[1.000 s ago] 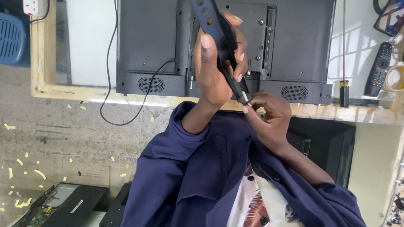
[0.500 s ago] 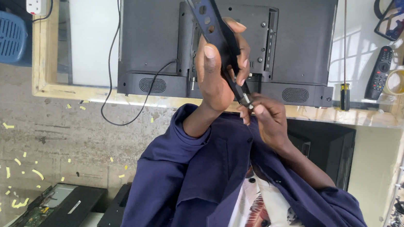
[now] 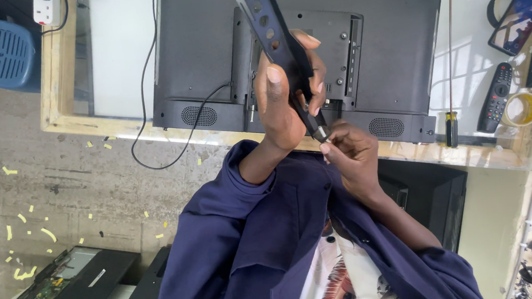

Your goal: The person assembles a metal TV stand bracket by inserting and tightening screws into the bracket arms using a screwdriver. The person holds the bracket and manipulates the screws to secure the components together.

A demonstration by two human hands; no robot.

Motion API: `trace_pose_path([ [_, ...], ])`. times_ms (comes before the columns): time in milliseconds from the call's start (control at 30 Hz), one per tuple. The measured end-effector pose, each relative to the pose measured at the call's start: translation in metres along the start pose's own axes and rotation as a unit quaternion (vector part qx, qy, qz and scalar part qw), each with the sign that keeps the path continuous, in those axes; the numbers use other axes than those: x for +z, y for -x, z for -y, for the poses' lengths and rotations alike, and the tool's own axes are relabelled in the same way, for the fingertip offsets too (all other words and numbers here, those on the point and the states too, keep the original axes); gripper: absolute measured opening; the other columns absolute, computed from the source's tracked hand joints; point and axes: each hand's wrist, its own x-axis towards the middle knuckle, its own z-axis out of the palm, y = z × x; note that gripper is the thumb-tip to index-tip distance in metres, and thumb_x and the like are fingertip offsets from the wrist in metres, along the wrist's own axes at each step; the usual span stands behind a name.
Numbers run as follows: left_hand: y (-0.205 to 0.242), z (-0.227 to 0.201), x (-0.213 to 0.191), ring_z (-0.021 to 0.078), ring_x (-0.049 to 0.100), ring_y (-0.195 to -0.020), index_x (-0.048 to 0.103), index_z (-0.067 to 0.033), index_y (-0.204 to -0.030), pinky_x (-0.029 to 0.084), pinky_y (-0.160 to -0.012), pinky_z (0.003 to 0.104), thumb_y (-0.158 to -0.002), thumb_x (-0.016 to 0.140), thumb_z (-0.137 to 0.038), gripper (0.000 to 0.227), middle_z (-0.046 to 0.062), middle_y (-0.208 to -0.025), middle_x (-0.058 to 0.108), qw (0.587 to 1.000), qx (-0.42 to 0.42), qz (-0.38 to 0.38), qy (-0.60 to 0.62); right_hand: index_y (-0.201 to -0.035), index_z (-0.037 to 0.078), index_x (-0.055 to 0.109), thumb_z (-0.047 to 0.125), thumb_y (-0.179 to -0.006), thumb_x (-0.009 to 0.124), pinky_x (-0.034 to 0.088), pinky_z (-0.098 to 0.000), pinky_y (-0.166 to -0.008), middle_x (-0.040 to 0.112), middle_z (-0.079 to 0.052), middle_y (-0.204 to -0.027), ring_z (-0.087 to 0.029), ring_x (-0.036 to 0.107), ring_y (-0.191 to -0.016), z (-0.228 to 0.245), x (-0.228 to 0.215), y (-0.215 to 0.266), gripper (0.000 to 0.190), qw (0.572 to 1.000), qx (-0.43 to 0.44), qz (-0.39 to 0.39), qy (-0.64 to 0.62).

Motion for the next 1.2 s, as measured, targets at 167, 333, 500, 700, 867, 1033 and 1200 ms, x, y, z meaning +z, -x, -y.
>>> trace_pose_path([
  [167, 0.000, -0.002, 0.001, 0.0101, 0.034, -0.043, 0.051, -0.0078, -0.112, 0.029, -0.039, 0.021, -0.100, 0.047, -0.058, 0.052, 0.005, -0.072, 0.048, 1.000, 0.004, -0.003, 0.001, -0.094, -0.005, 0.064, 0.022, -0.091, 0.064, 0.045, -0.0252, -0.049, 0.060, -0.015, -0.070, -0.018, 0.056, -0.056, -0.015, -0.009, 0.004, 0.027, 0.985, 0.097, 0.034, -0.140],
  [333, -0.001, -0.003, 0.001, 0.0097, 0.035, -0.043, 0.051, -0.0074, -0.111, 0.030, -0.039, 0.021, -0.099, 0.047, -0.060, 0.054, 0.004, -0.071, 0.048, 0.999, 0.003, -0.010, -0.031, -0.081, 0.002, 0.060, 0.012, -0.087, 0.068, 0.043, -0.0217, -0.047, 0.060, -0.011, -0.068, -0.013, 0.051, -0.049, -0.008, -0.001, 0.000, 0.014, 0.992, 0.077, 0.000, -0.098],
  [500, -0.003, -0.002, -0.001, 0.0107, 0.035, -0.044, 0.051, -0.0087, -0.112, 0.032, -0.040, 0.022, -0.100, 0.047, -0.059, 0.052, 0.005, -0.073, 0.048, 1.000, 0.013, 0.010, -0.020, -0.066, 0.000, 0.055, 0.033, -0.096, 0.058, 0.040, -0.0289, -0.043, 0.068, -0.020, -0.084, -0.024, 0.056, -0.055, -0.014, -0.003, -0.002, 0.045, 0.969, 0.129, 0.041, -0.209],
  [700, -0.001, 0.000, -0.001, 0.0113, 0.035, -0.045, 0.050, -0.0086, -0.112, 0.032, -0.041, 0.022, -0.100, 0.048, -0.058, 0.051, 0.005, -0.073, 0.047, 1.000, 0.004, 0.001, -0.019, -0.081, 0.006, 0.059, 0.008, -0.083, 0.073, 0.037, -0.0189, -0.048, 0.053, -0.004, -0.075, -0.009, 0.047, -0.056, -0.003, 0.004, -0.002, 0.015, 0.997, 0.030, -0.027, -0.063],
  [867, -0.002, 0.000, 0.000, 0.0110, 0.034, -0.044, 0.050, -0.0089, -0.113, 0.031, -0.040, 0.022, -0.101, 0.046, -0.056, 0.049, 0.005, -0.074, 0.047, 1.000, 0.010, 0.008, -0.015, -0.083, -0.001, 0.064, 0.031, -0.095, 0.061, 0.039, -0.0256, -0.047, 0.058, -0.015, -0.071, -0.019, 0.050, -0.055, -0.013, -0.003, 0.003, 0.035, 0.976, 0.113, 0.038, -0.182],
  [1033, 0.001, 0.001, -0.003, 0.0100, 0.034, -0.043, 0.051, -0.0079, -0.112, 0.030, -0.040, 0.021, -0.098, 0.051, -0.059, 0.053, 0.004, -0.073, 0.048, 1.000, -0.008, 0.003, -0.002, -0.083, 0.004, 0.060, 0.009, -0.087, 0.069, 0.040, -0.0185, -0.046, 0.054, -0.004, -0.072, -0.009, 0.050, -0.051, -0.009, 0.000, 0.003, 0.011, 0.992, 0.078, -0.005, -0.099],
  [1200, 0.003, 0.001, -0.006, 0.0116, 0.036, -0.045, 0.051, -0.0076, -0.113, 0.031, -0.041, 0.022, -0.100, 0.052, -0.055, 0.050, 0.006, -0.074, 0.048, 1.000, -0.005, 0.002, 0.014, -0.087, -0.010, 0.066, 0.037, -0.097, 0.053, 0.038, -0.0280, -0.046, 0.057, -0.016, -0.065, -0.021, 0.050, -0.051, -0.014, 0.000, 0.006, 0.049, 0.968, 0.156, 0.050, -0.191],
])
